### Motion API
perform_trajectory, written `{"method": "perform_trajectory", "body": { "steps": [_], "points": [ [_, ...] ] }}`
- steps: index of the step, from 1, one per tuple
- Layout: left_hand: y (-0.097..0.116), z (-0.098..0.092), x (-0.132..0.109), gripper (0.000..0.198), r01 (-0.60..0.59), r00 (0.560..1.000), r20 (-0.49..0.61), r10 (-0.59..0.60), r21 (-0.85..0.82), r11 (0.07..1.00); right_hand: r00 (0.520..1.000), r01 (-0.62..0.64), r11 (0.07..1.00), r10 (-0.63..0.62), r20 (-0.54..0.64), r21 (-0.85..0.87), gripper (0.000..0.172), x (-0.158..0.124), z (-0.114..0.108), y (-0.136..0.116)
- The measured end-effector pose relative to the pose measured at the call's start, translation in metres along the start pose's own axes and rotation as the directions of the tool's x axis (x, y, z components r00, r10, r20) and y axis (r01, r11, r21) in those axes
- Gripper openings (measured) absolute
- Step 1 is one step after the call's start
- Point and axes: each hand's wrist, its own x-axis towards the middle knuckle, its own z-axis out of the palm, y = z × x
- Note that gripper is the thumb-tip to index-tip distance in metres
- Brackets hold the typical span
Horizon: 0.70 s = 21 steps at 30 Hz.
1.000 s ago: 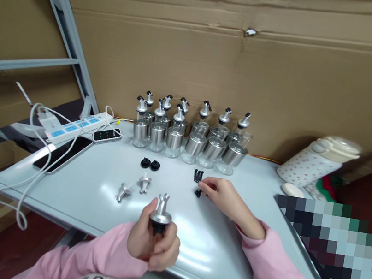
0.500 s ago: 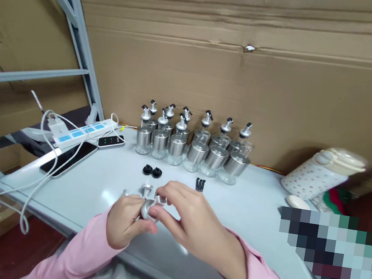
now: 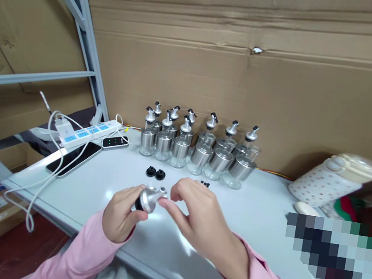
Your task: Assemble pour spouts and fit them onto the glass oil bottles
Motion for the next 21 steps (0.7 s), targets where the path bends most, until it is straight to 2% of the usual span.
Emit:
{"method": "perform_trajectory", "body": {
  "steps": [2,4,8,14,21],
  "points": [
    [0.001,-0.001,0.0,0.056,0.026,0.999,-0.033,-0.026,-0.02,0.999,0.999,-0.035,0.999,0.034,-0.034,-0.011,0.018,0.0,0.0,0.0],
    [0.001,-0.002,0.0,0.054,0.055,0.998,-0.016,-0.056,-0.021,0.998,0.998,-0.044,0.999,0.044,-0.036,-0.013,0.014,0.001,0.0,0.0],
    [-0.001,-0.003,-0.002,0.054,0.084,0.997,0.001,-0.084,-0.024,0.996,0.997,0.011,0.999,-0.014,-0.08,-0.045,0.003,0.007,-0.003,-0.003],
    [-0.001,-0.005,-0.002,0.055,0.05,0.998,-0.024,-0.051,-0.049,0.998,0.987,0.156,0.987,-0.157,-0.026,-0.037,0.019,0.017,-0.009,0.0],
    [-0.001,-0.006,-0.003,0.055,0.071,0.997,0.034,-0.067,-0.154,0.985,0.988,0.157,0.987,-0.157,-0.01,-0.032,0.014,0.018,-0.009,-0.001]
  ]
}}
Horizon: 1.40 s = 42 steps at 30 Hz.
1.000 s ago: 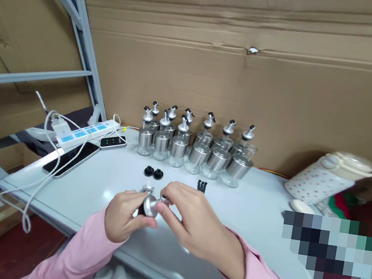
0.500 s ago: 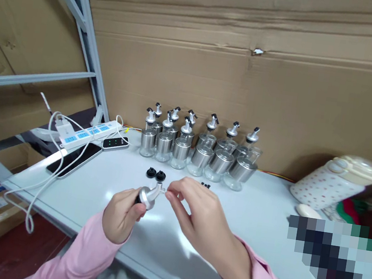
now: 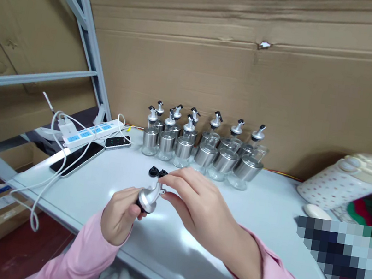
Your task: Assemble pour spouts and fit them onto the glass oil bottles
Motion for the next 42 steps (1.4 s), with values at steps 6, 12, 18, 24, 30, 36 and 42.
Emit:
{"method": "perform_trajectory", "body": {
  "steps": [6,12,18,24,30,36,42],
  "points": [
    [-0.002,0.003,-0.004,0.017,0.095,0.987,-0.121,-0.109,-0.119,0.988,0.997,-0.064,0.99,0.059,0.043,0.124,0.016,0.003,0.002,0.002],
    [-0.002,0.0,0.002,0.03,-0.182,0.975,-0.124,0.185,0.036,0.983,0.979,-0.19,0.883,0.136,0.155,0.428,0.014,-0.001,0.012,0.002],
    [0.002,-0.004,-0.001,0.024,-0.249,0.944,-0.173,0.281,0.183,0.951,0.896,-0.442,0.696,0.31,0.319,0.566,0.025,-0.003,0.017,-0.01],
    [0.006,-0.004,0.002,0.024,-0.092,0.969,-0.206,0.138,0.219,0.971,0.887,-0.461,0.78,0.424,0.184,0.423,0.024,-0.002,0.012,-0.007],
    [0.008,0.003,0.007,0.018,-0.092,0.988,-0.096,0.124,0.289,0.953,0.932,-0.361,0.895,0.356,0.066,0.262,0.018,0.0,0.001,-0.008],
    [0.005,0.006,0.005,0.014,-0.133,0.984,-0.072,0.16,0.288,0.948,0.915,-0.397,0.887,0.363,0.174,0.236,0.014,-0.003,0.009,-0.011],
    [0.006,0.007,0.005,0.033,-0.21,0.968,-0.085,0.235,0.235,0.949,0.895,-0.419,0.861,0.337,0.293,0.288,0.021,-0.003,0.011,-0.01]
  ]
}}
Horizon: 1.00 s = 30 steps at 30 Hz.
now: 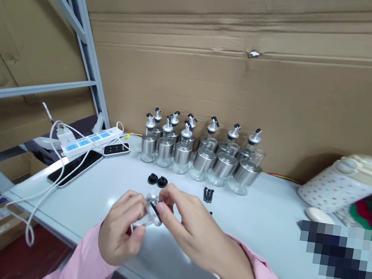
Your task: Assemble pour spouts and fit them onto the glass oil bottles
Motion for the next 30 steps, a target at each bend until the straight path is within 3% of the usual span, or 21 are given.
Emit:
{"method": "perform_trajectory", "body": {
  "steps": [4,12,16,18,21,24,26,30],
  "points": [
    [-0.001,-0.001,0.001,0.045,-0.003,1.0,0.007,0.003,-0.011,1.0,0.999,-0.01,1.0,0.009,0.042,0.023,0.033,-0.001,0.005,0.001],
    [-0.001,-0.002,-0.001,0.042,0.022,0.992,0.127,-0.016,-0.045,0.999,0.997,-0.082,0.986,0.081,0.007,0.145,0.041,0.001,0.019,0.008],
    [0.005,-0.006,-0.003,0.04,0.07,0.996,0.062,-0.065,-0.095,0.993,0.995,-0.074,0.961,0.089,-0.042,0.267,0.048,0.002,0.024,0.004],
    [0.007,-0.008,-0.005,0.04,0.126,0.992,-0.01,-0.128,-0.122,0.985,0.992,-0.124,0.898,0.126,0.022,0.422,0.048,0.001,0.025,-0.001],
    [0.006,-0.011,-0.01,0.04,0.181,0.976,-0.091,-0.196,-0.153,0.972,0.962,-0.273,0.683,0.17,0.216,0.678,0.044,-0.001,0.029,-0.008],
    [0.004,-0.013,-0.013,0.041,0.211,0.968,-0.104,-0.229,-0.158,0.965,0.942,-0.336,0.508,0.179,0.285,0.793,0.043,-0.003,0.034,-0.011],
    [0.003,-0.014,-0.014,0.043,0.238,0.964,-0.085,-0.254,-0.158,0.958,0.941,-0.338,0.472,0.19,0.28,0.814,0.045,-0.005,0.038,-0.011],
    [0.002,-0.017,-0.014,0.046,0.267,0.96,-0.054,-0.275,-0.128,0.955,0.946,-0.322,0.508,0.193,0.258,0.799,0.046,-0.006,0.041,-0.01]
  ]
}}
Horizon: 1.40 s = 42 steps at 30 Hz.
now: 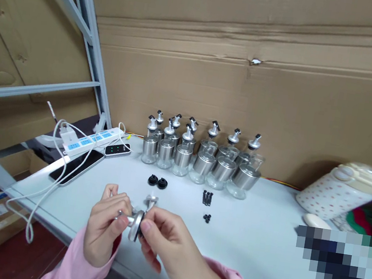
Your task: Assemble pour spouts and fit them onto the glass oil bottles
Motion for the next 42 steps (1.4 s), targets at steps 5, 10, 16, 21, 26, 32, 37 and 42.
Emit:
{"method": "perform_trajectory", "body": {
  "steps": [5,10,16,21,26,32,37,42],
  "points": [
    [-0.001,-0.004,0.001,0.047,0.012,0.999,0.032,-0.012,0.001,1.0,0.999,0.018,0.988,-0.022,-0.025,-0.152,0.046,-0.003,-0.002,0.0],
    [0.001,-0.006,0.0,0.048,-0.024,1.0,0.019,0.024,-0.008,1.0,0.985,0.11,0.827,-0.166,-0.053,-0.552,0.034,-0.013,-0.004,-0.007],
    [0.002,-0.01,-0.002,0.046,-0.036,0.999,0.015,0.036,-0.021,0.999,0.938,0.241,0.535,-0.343,0.053,-0.81,0.016,-0.018,-0.004,-0.014],
    [0.003,-0.012,0.001,0.045,-0.041,0.999,0.015,0.042,-0.03,0.999,0.88,0.347,0.367,-0.444,0.165,-0.863,0.016,-0.019,-0.005,-0.019],
    [0.004,-0.009,0.002,0.047,-0.044,0.999,-0.003,0.044,-0.011,0.999,0.845,0.391,0.255,-0.481,0.235,-0.884,0.014,-0.018,-0.007,-0.021],
    [-0.017,-0.026,0.004,0.045,0.022,0.929,-0.367,-0.042,-0.058,0.998,0.749,0.446,-0.081,-0.511,0.422,-0.891,0.005,-0.024,-0.021,-0.028],
    [-0.03,-0.039,0.006,0.039,0.091,0.916,-0.376,-0.137,-0.139,0.986,0.738,0.284,-0.093,-0.614,0.28,-0.954,0.013,-0.037,-0.041,-0.029],
    [-0.044,-0.03,0.014,0.016,0.29,0.955,-0.11,-0.275,0.161,0.943,0.829,0.198,-0.072,-0.519,0.206,-0.978,0.025,-0.027,-0.055,-0.017]
  ]
}}
